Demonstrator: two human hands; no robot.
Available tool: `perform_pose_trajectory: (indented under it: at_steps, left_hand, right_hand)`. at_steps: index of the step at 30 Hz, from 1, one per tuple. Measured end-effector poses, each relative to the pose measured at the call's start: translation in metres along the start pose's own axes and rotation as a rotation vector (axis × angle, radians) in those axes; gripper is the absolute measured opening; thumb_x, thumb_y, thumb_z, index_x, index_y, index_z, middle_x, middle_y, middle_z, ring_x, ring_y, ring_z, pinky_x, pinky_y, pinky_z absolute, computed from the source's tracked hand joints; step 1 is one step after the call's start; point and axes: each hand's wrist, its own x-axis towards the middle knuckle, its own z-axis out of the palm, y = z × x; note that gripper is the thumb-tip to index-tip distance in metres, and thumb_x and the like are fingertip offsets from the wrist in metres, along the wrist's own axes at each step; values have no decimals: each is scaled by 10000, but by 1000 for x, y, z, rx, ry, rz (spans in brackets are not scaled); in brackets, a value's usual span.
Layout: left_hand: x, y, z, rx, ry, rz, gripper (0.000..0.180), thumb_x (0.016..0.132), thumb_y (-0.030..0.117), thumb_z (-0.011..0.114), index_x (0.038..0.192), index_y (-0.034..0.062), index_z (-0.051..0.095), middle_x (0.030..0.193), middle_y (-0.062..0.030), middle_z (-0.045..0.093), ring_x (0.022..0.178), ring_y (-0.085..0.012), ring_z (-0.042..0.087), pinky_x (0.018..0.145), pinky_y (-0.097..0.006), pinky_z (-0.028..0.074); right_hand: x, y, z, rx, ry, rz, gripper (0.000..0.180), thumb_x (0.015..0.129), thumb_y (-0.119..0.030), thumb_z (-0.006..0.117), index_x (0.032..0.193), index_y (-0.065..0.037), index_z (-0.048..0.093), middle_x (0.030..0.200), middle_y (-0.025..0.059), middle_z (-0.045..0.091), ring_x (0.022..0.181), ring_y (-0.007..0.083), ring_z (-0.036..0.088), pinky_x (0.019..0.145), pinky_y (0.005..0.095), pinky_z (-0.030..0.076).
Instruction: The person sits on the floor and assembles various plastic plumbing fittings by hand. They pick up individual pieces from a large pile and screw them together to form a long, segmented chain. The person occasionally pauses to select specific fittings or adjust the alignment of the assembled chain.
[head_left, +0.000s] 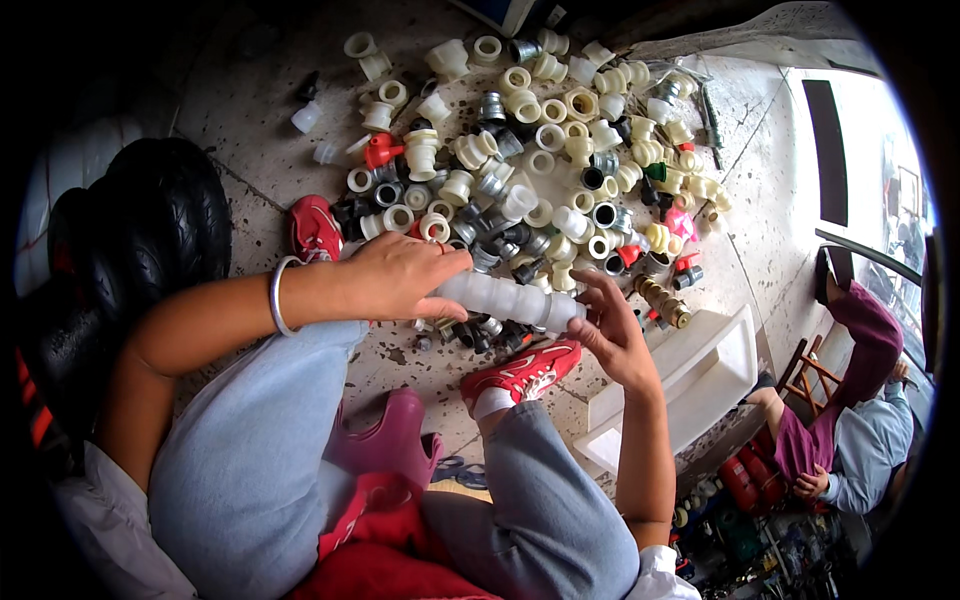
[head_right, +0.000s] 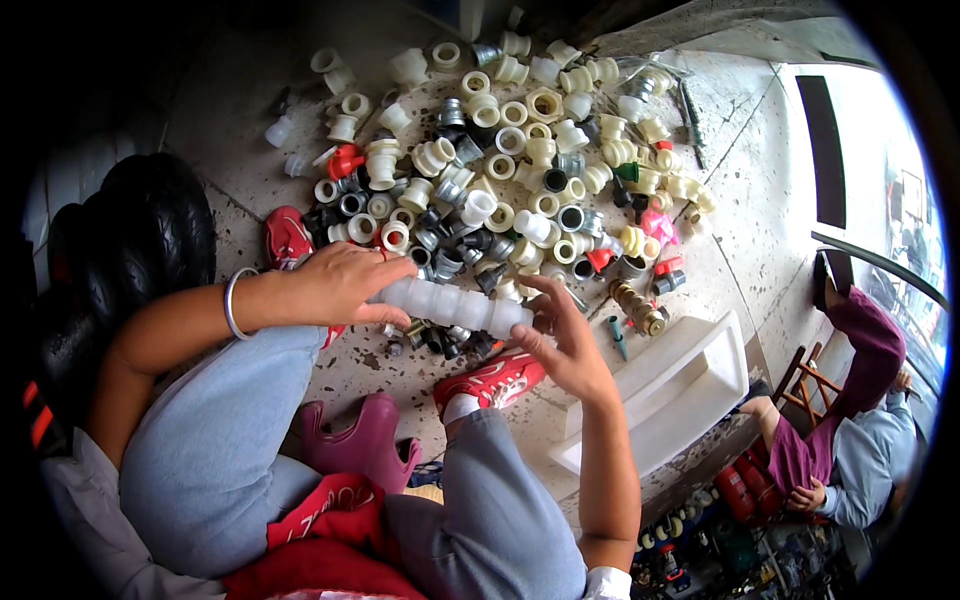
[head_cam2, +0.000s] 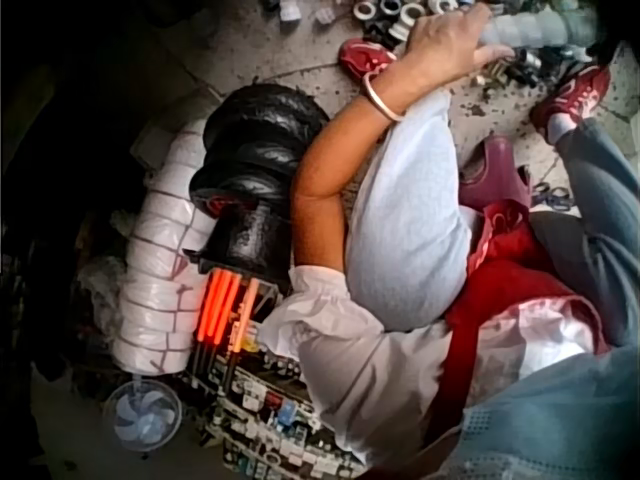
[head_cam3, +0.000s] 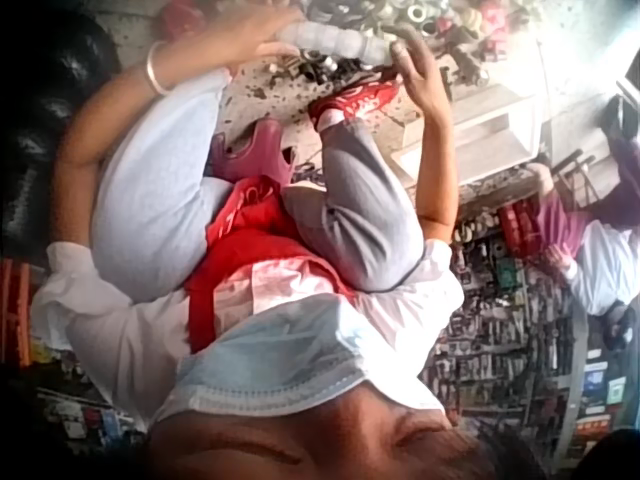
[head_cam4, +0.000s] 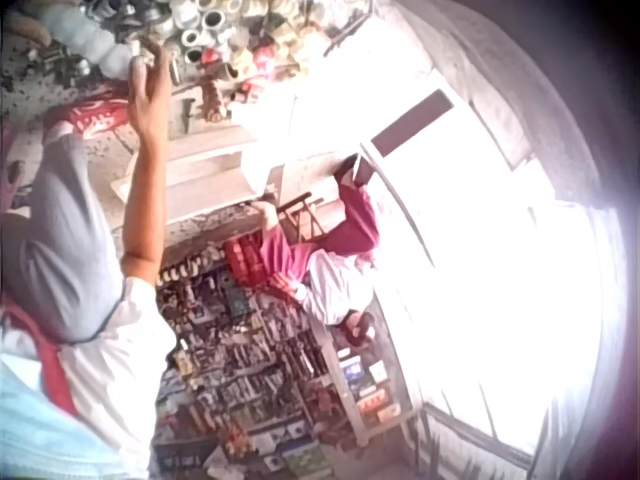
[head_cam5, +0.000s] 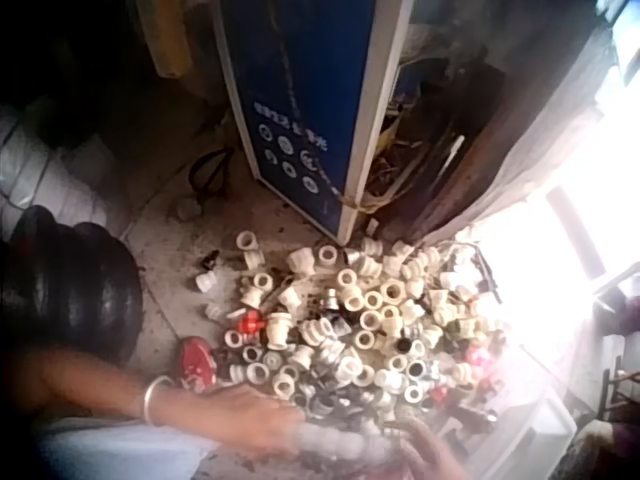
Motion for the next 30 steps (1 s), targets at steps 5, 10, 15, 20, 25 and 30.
perform_pose_trajectory:
  at_steps: [5, 10, 15, 20, 25, 30]
  left_hand:
    - [4, 7, -12, -40, -89, -69, 561, 849, 525, 652, 1131, 56, 533, 905, -132, 649, 840, -343, 658, 733, -455, 506]
    - [1, 2, -3, -33, -33, -8, 535, 851, 530, 648, 1083, 65, 520, 836, -120, 647, 797, -327, 662, 709, -446, 506]
    - [1, 1, -3, -32, 7, 21, 528, 855, 539, 640, 1059, 68, 512, 818, -115, 646, 784, -321, 663, 695, -444, 507]
    - [3, 3, -4, -30, 7, 14, 535, 856, 546, 635, 1070, 71, 511, 840, -112, 649, 787, -328, 662, 690, -448, 507]
    - [4, 1, -2, -59, -7, 12, 543, 857, 553, 628, 1088, 76, 508, 833, -114, 647, 789, -337, 661, 688, -459, 507]
    - [3, -1, 0, -60, -25, 9, 548, 856, 558, 624, 1090, 76, 509, 823, -116, 645, 787, -340, 659, 687, -462, 508]
  right_hand:
    - [-1, 7, -1, -25, 63, -50, 452, 1002, -300, 527, 1353, -25, 452, 871, 59, 594, 794, 127, 599, 743, 260, 491]
    - [-3, -7, -15, 161, 23, 301, 483, 971, -250, 604, 1361, -20, 436, 951, 70, 598, 888, 131, 577, 805, 276, 476]
    - [-6, -2, -2, 0, 13, 52, 484, 999, -339, 536, 1319, 14, 452, 846, 55, 583, 779, 133, 586, 736, 282, 477]
    - [-4, 9, 0, -67, 77, -95, 463, 998, -326, 542, 1306, 10, 462, 883, 84, 608, 795, 141, 597, 753, 285, 480]
    - [-5, 8, -2, -107, 70, -53, 444, 1007, -330, 523, 1310, -10, 476, 920, 93, 614, 834, 153, 604, 770, 286, 484]
    - [-5, -3, -7, 33, -16, 260, 475, 967, -311, 595, 1325, -22, 479, 986, 81, 604, 914, 153, 580, 836, 316, 470]
